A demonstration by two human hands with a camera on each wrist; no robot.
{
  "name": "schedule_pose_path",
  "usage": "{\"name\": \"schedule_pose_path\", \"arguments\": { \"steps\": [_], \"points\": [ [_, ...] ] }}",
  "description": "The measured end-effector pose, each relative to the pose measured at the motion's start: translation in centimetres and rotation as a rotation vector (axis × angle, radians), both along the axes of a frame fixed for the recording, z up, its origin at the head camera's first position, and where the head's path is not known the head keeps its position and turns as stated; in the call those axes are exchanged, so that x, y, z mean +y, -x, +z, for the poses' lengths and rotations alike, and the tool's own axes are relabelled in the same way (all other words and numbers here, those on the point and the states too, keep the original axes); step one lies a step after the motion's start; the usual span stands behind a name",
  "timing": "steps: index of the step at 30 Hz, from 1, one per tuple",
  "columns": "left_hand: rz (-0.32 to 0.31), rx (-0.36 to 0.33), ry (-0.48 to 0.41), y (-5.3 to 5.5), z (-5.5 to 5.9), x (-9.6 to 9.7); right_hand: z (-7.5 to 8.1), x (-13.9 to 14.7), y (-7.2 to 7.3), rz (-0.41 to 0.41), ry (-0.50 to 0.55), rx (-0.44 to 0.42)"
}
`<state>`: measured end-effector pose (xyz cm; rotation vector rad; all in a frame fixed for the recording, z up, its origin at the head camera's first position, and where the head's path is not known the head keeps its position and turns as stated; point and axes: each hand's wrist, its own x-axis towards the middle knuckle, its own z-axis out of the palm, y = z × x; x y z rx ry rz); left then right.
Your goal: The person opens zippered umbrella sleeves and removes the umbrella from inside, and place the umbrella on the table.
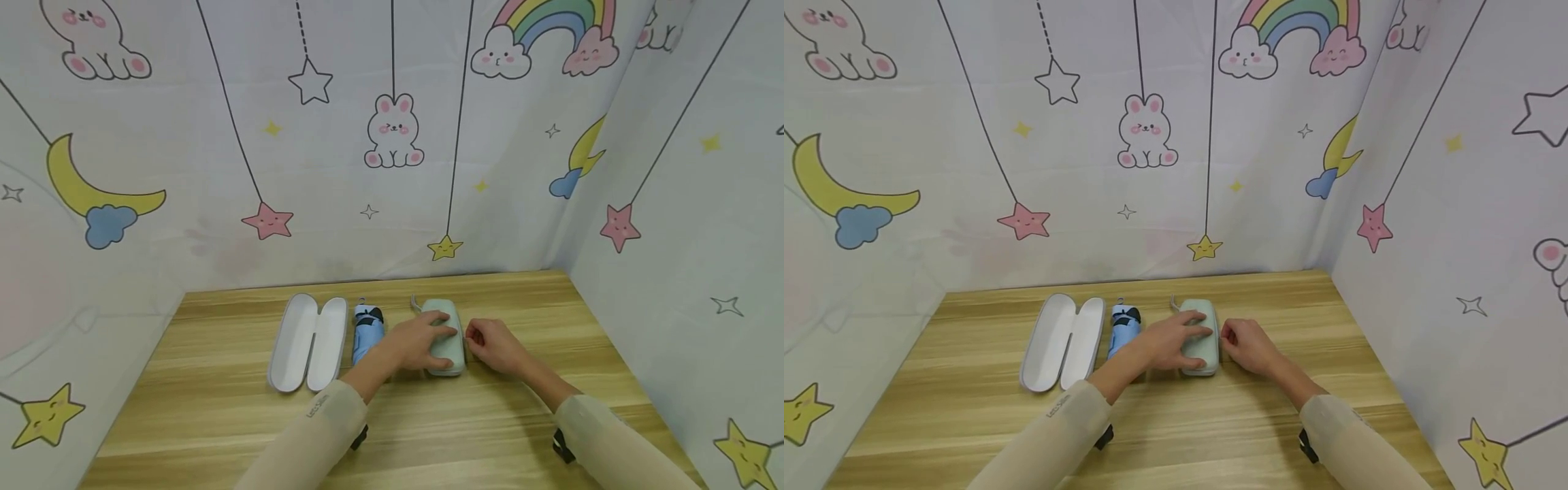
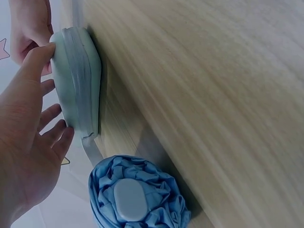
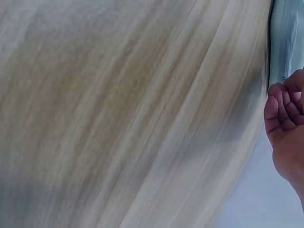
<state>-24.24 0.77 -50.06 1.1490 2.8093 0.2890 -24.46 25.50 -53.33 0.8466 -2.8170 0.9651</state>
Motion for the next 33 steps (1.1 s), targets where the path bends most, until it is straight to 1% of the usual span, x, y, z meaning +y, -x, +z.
{"name": "schedule_pose_path", "arguments": {
  "steps": [10, 14, 18, 27, 33],
  "points": [
    [0.007, -0.043, -0.029, 0.3, 0.3, -0.2, -0.1, -0.1, -0.1, 0.006, -0.011, -0.001],
    [0.02, -0.061, -0.036, 0.4, 0.5, -0.3, -0.1, -0.1, -0.2, 0.017, -0.016, 0.01],
    [0.028, -0.068, -0.044, 0.5, 0.4, -0.4, -0.1, -0.2, -0.3, 0.025, -0.011, 0.013],
    [0.022, -0.07, -0.052, 0.7, -0.1, -0.3, -0.2, -0.1, -0.8, 0.048, -0.009, 0.003],
    [0.021, -0.071, -0.05, 0.8, -0.2, -0.2, -0.2, -0.1, -1.1, 0.052, -0.006, 0.021]
  ]
}}
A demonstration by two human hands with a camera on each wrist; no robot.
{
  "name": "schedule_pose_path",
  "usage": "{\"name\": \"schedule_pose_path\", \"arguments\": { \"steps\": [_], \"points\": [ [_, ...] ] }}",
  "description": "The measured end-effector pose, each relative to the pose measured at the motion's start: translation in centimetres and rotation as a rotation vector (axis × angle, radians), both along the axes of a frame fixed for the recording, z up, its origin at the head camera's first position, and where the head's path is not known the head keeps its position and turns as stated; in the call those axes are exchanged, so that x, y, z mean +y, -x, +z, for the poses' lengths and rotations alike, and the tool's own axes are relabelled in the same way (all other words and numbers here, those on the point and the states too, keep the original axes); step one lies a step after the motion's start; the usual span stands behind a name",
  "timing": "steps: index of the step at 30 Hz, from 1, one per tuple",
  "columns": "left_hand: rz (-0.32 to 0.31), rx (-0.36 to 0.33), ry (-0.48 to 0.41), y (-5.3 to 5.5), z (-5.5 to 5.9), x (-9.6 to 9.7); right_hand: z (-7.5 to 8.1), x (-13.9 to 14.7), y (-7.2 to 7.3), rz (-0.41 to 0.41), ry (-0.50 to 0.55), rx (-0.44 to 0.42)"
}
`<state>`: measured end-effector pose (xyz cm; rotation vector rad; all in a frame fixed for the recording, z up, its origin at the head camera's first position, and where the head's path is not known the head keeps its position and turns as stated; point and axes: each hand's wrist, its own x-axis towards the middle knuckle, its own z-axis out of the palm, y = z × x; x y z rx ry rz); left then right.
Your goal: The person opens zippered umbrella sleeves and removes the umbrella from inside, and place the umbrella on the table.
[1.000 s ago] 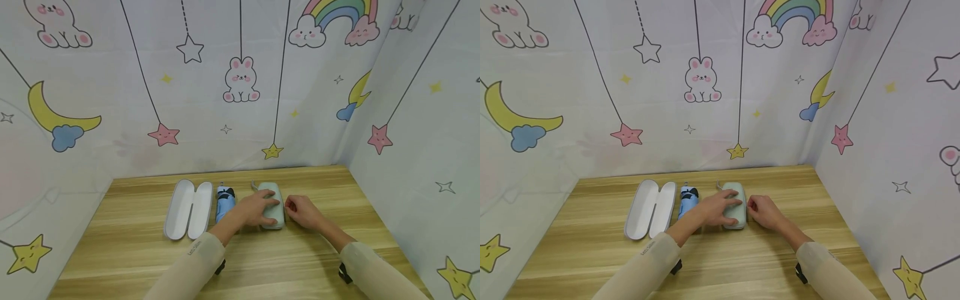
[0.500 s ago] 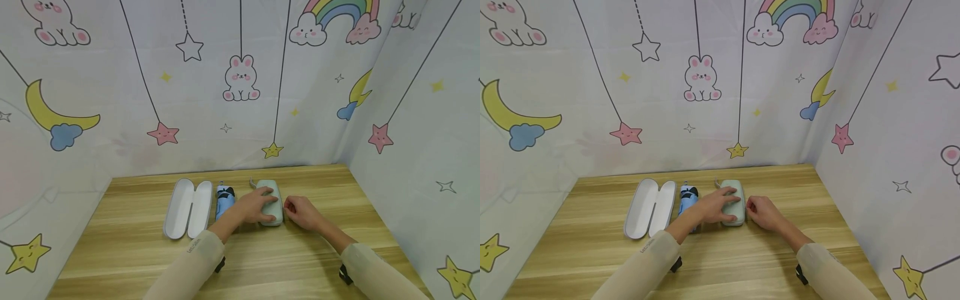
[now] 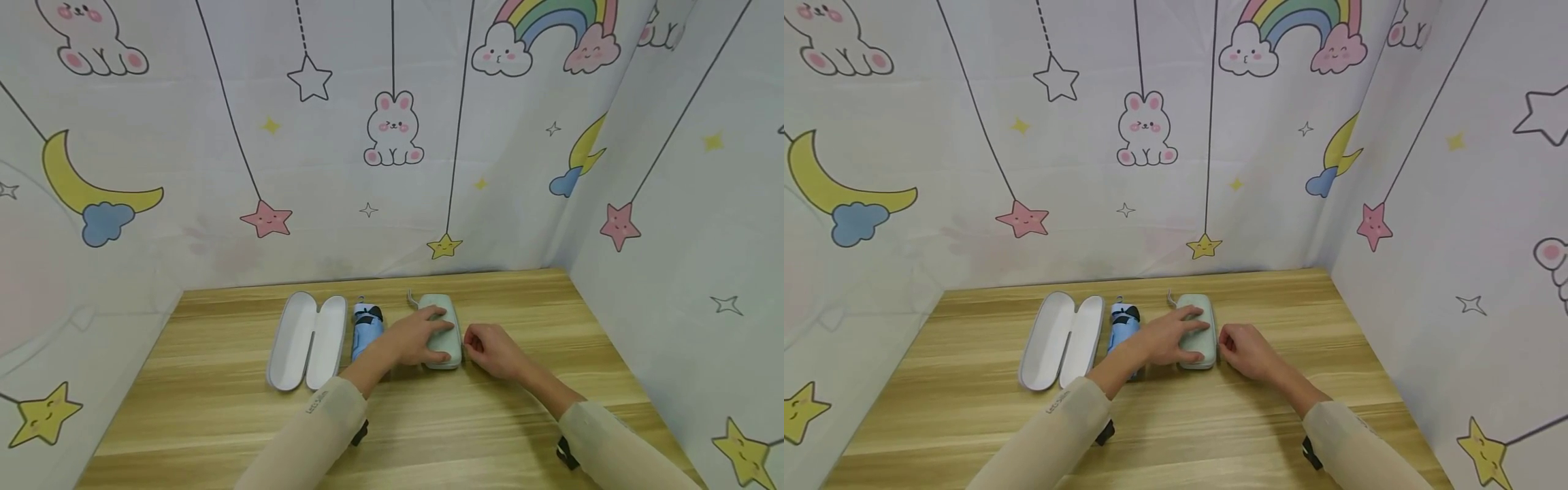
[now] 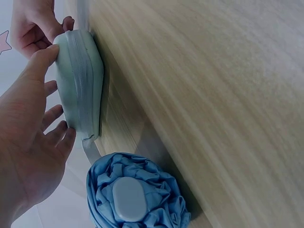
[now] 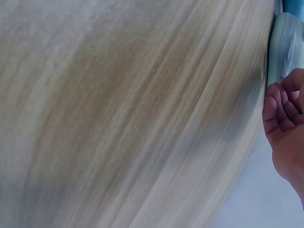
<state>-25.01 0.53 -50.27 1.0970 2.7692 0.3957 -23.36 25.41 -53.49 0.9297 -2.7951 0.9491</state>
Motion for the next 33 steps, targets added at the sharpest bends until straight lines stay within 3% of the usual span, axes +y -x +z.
{"name": "schedule_pose_path", "arguments": {
  "steps": [29, 33],
  "points": [
    [-0.005, -0.029, -0.02, -0.1, 0.2, -0.1, 0.1, 0.3, -1.4, 0.054, -0.005, 0.041],
    [-0.001, -0.034, -0.024, -0.1, 0.3, -0.1, 0.4, 0.3, -1.5, 0.055, -0.012, 0.016]
  ]
}}
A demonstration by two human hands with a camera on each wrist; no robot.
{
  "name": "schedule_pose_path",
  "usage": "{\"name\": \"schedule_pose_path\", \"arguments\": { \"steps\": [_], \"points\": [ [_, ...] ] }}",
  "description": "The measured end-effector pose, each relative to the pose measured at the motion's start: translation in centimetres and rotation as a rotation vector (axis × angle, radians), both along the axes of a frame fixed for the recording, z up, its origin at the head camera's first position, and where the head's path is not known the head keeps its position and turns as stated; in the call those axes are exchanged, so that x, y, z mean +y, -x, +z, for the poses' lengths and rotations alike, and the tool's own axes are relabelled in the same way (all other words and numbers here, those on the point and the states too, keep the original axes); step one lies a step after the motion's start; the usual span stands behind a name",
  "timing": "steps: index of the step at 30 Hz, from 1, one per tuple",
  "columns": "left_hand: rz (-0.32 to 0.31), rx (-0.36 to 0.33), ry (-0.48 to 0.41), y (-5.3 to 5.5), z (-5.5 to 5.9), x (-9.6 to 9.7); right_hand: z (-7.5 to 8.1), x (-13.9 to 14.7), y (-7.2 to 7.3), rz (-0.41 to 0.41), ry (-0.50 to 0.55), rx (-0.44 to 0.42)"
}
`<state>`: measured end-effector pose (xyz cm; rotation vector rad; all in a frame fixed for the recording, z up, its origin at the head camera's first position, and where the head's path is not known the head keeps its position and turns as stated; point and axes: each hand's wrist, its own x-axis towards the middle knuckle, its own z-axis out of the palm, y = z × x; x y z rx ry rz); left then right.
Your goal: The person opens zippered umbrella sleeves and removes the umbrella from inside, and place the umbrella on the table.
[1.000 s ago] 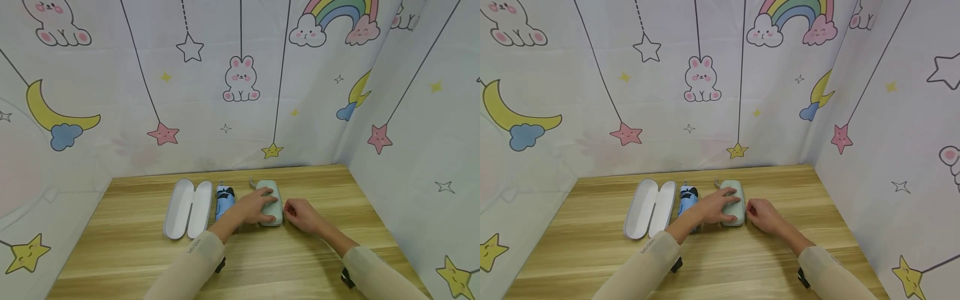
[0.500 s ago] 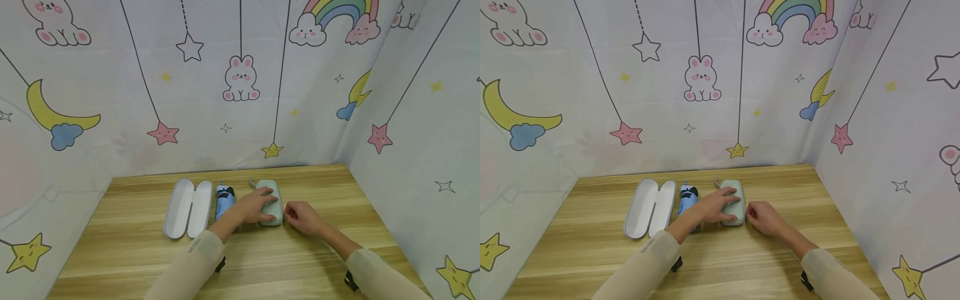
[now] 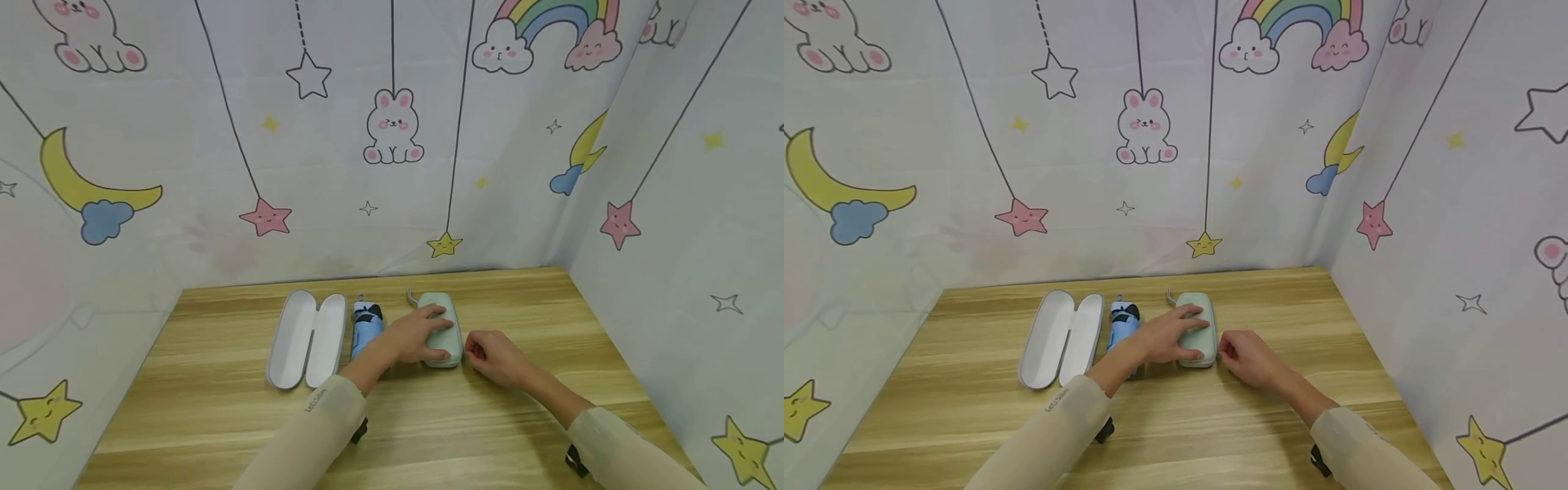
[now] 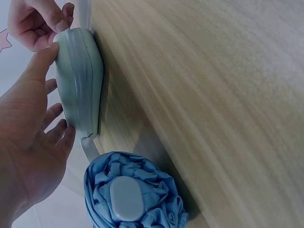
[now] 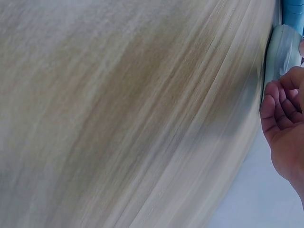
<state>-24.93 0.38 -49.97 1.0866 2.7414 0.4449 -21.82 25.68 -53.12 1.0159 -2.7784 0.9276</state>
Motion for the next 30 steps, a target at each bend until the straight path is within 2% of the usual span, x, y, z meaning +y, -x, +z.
{"name": "schedule_pose_path", "arguments": {
  "steps": [12, 24, 30],
  "points": [
    [-0.001, -0.008, -0.018, 0.11, -0.13, -0.12, 0.2, -0.05, -0.42, 0.0, -0.041, -0.061],
    [0.002, -0.011, -0.025, 0.21, -0.35, -0.18, 0.26, -0.09, -0.77, 0.007, -0.034, -0.077],
    [0.009, -0.01, -0.026, 0.22, -0.47, -0.06, 0.25, -0.14, -0.94, 0.028, -0.024, -0.111]
  ]
}}
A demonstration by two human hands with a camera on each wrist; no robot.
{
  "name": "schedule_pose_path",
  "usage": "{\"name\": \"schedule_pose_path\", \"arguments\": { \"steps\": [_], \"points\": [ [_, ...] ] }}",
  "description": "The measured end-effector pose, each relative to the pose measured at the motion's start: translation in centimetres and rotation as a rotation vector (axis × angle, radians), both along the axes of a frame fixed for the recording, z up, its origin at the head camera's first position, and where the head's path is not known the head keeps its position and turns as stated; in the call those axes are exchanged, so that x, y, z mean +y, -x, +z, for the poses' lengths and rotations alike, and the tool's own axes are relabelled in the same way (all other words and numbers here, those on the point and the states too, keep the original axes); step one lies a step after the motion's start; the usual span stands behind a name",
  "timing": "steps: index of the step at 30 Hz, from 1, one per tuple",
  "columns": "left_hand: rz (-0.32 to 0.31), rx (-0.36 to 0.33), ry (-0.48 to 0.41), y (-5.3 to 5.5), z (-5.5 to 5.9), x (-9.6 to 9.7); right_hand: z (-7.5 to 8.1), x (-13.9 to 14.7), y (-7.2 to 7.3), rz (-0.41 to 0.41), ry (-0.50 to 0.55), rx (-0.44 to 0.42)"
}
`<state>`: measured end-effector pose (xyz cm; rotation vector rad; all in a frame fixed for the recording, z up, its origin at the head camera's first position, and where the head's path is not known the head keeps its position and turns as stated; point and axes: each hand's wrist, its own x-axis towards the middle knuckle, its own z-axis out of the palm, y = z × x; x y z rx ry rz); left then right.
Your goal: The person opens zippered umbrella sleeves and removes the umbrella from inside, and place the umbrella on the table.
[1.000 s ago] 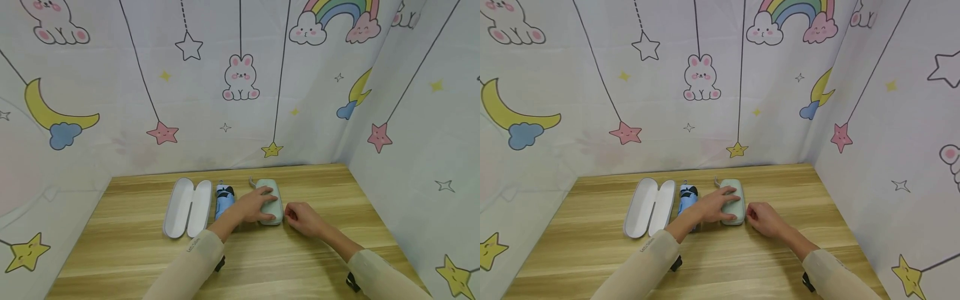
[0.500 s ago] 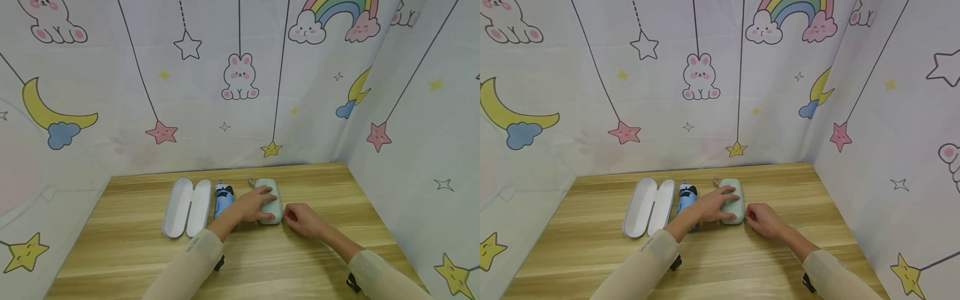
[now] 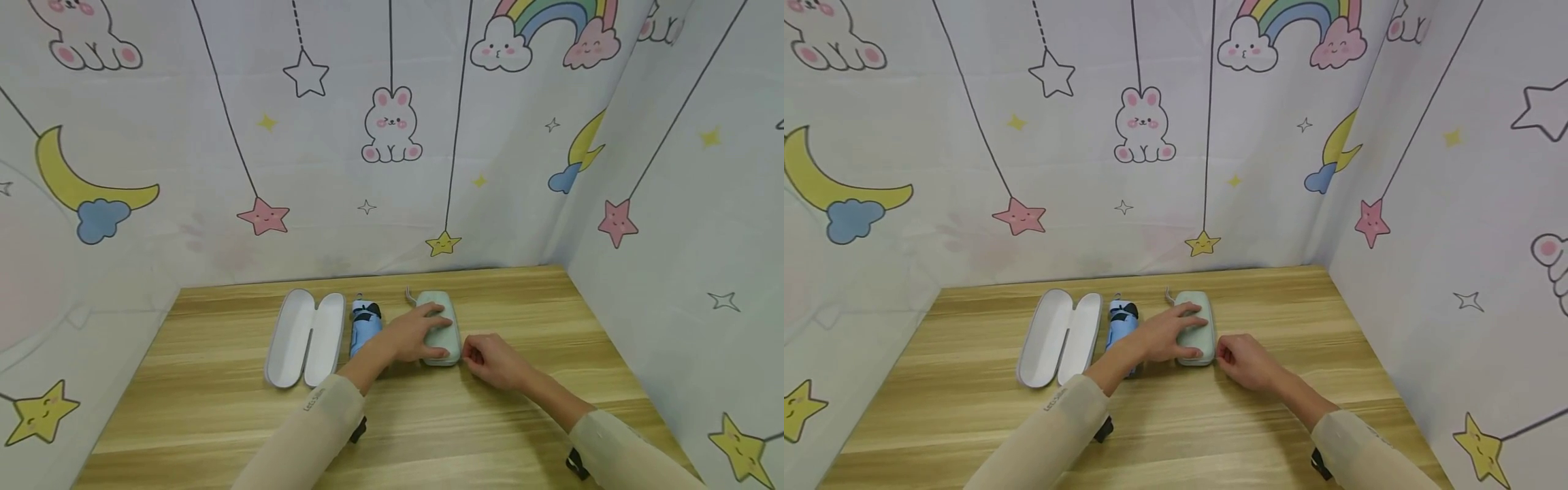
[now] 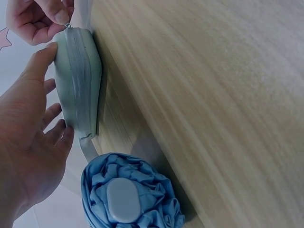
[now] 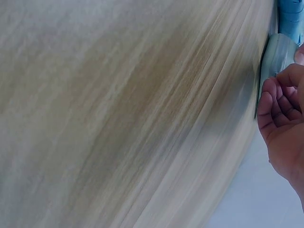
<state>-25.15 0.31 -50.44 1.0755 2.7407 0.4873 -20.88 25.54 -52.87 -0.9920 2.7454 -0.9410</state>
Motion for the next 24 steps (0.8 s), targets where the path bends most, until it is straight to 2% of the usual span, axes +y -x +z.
{"name": "schedule_pose_path", "arguments": {
  "steps": [8, 19, 24],
  "points": [
    [0.001, -0.003, -0.009, -0.05, 0.0, 0.0, -0.01, -0.17, -0.28, 0.006, 0.012, 0.012],
    [0.008, -0.012, -0.017, -0.33, 0.07, -0.04, -0.31, -0.56, -0.81, 0.007, 0.046, -0.036],
    [0.005, -0.003, -0.013, -0.33, 0.08, -0.02, -0.47, -0.93, -0.89, 0.018, 0.053, -0.033]
  ]
}}
